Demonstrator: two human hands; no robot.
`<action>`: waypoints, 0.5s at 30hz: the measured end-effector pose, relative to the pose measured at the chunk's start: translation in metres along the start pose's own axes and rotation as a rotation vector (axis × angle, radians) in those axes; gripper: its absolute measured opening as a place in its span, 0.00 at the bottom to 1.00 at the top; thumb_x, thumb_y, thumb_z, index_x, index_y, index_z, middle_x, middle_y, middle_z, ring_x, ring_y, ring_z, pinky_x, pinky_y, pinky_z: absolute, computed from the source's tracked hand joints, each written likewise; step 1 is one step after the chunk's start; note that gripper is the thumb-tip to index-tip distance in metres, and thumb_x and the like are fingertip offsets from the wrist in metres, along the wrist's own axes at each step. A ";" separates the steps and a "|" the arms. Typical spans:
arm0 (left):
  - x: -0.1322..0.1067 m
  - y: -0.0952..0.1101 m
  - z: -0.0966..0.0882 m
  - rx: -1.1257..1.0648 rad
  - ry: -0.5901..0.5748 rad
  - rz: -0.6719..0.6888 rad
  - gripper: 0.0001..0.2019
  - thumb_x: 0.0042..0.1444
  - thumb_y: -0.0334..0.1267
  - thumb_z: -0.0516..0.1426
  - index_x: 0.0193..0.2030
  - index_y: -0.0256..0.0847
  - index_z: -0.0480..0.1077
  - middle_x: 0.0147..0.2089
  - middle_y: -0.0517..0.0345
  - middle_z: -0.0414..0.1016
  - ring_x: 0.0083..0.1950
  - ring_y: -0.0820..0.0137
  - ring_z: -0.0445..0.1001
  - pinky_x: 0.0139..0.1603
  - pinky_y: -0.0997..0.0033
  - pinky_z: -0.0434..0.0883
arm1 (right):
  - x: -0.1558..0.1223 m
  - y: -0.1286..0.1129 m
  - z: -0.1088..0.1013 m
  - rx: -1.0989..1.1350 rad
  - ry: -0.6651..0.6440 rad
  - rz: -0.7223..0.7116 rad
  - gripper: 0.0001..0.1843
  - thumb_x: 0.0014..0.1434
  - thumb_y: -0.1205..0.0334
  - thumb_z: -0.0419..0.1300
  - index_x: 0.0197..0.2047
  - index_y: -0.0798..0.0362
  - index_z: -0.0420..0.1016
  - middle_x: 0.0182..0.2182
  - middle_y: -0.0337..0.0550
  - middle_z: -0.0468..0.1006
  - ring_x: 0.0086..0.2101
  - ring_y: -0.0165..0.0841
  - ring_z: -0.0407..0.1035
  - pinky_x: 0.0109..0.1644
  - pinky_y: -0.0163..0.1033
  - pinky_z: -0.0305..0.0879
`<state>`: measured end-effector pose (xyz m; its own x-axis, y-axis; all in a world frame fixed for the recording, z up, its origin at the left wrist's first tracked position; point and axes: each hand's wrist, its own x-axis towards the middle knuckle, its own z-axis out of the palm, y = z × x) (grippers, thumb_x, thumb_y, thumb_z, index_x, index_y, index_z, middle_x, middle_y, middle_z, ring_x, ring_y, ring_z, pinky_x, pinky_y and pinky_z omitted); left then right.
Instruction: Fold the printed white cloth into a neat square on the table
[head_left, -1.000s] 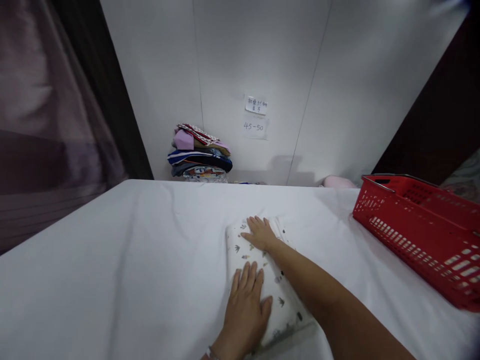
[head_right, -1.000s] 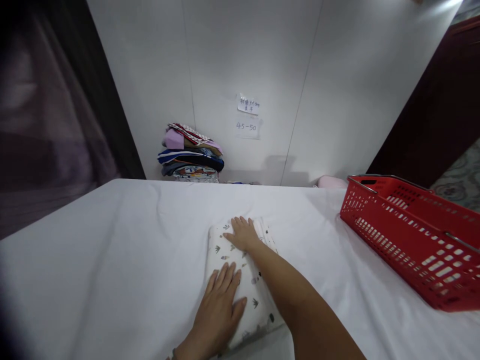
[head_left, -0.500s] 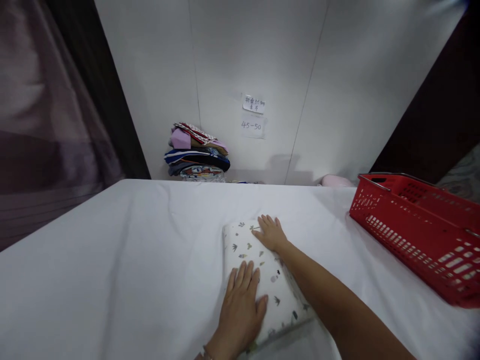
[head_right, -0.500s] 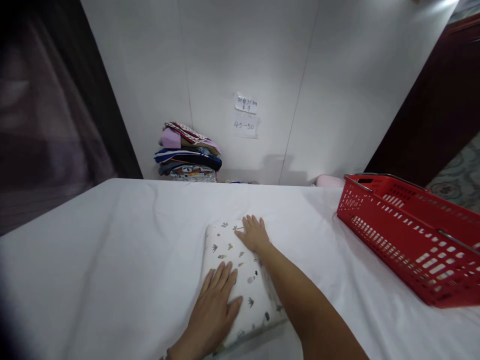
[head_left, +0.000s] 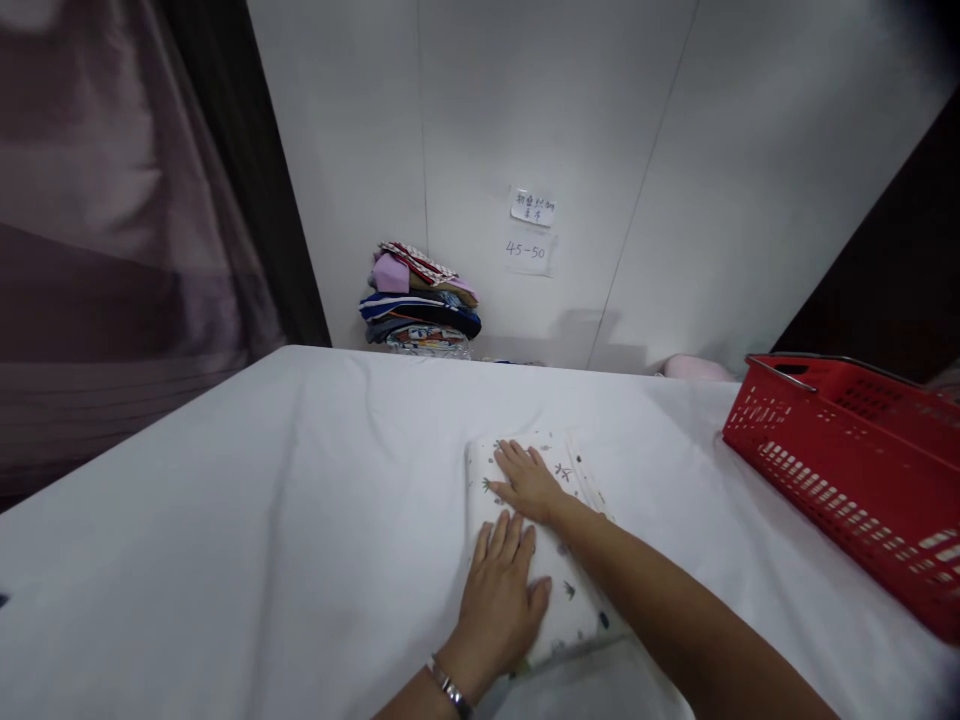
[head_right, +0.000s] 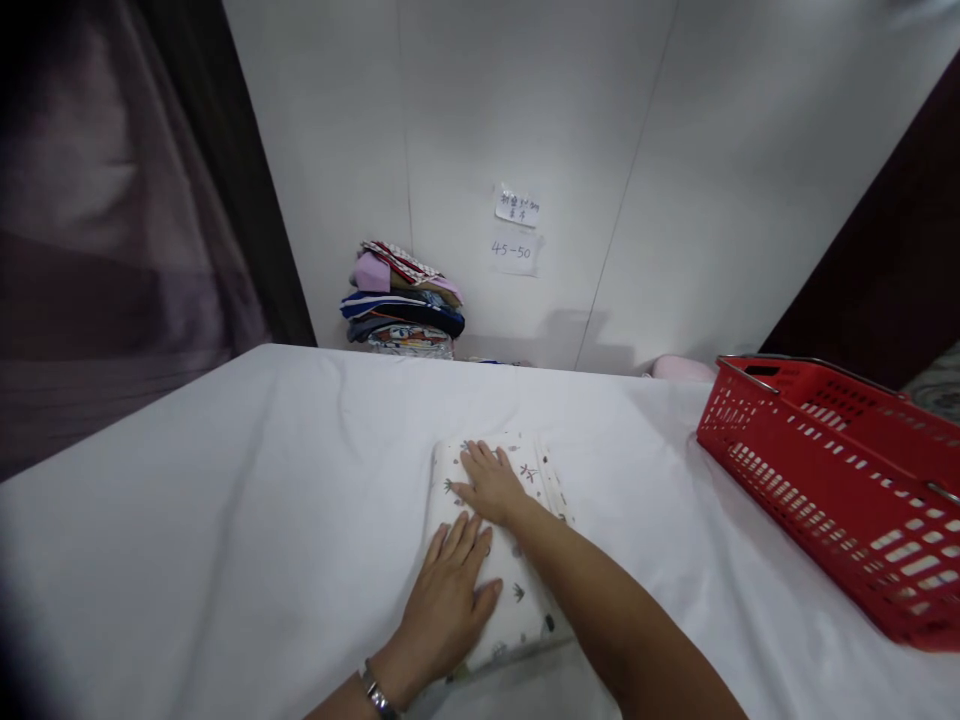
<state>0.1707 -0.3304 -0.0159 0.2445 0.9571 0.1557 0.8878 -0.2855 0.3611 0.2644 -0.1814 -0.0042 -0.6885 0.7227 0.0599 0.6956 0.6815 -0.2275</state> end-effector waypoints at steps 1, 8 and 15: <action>0.000 0.000 0.000 -0.005 0.005 0.001 0.27 0.58 0.47 0.46 0.63 0.38 0.54 0.67 0.50 0.48 0.68 0.58 0.40 0.66 0.47 0.43 | 0.001 -0.001 0.000 0.015 -0.021 0.004 0.35 0.62 0.42 0.39 0.65 0.54 0.47 0.65 0.49 0.42 0.63 0.40 0.34 0.63 0.52 0.33; -0.001 0.002 -0.001 -0.035 0.037 0.000 0.28 0.57 0.45 0.48 0.63 0.40 0.53 0.67 0.52 0.50 0.68 0.59 0.42 0.66 0.47 0.42 | 0.012 -0.018 -0.004 0.069 -0.025 -0.050 0.35 0.62 0.43 0.40 0.65 0.55 0.46 0.65 0.51 0.41 0.64 0.40 0.32 0.63 0.54 0.32; -0.001 0.002 -0.001 -0.019 0.037 -0.001 0.27 0.57 0.45 0.47 0.63 0.41 0.54 0.67 0.52 0.50 0.68 0.60 0.43 0.67 0.50 0.42 | 0.004 -0.019 -0.009 0.143 -0.056 -0.046 0.34 0.62 0.43 0.41 0.65 0.54 0.46 0.65 0.51 0.42 0.64 0.39 0.33 0.63 0.52 0.32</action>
<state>0.1721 -0.3317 -0.0144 0.2288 0.9549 0.1892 0.8801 -0.2860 0.3790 0.2497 -0.1905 0.0093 -0.7320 0.6810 0.0198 0.6296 0.6873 -0.3622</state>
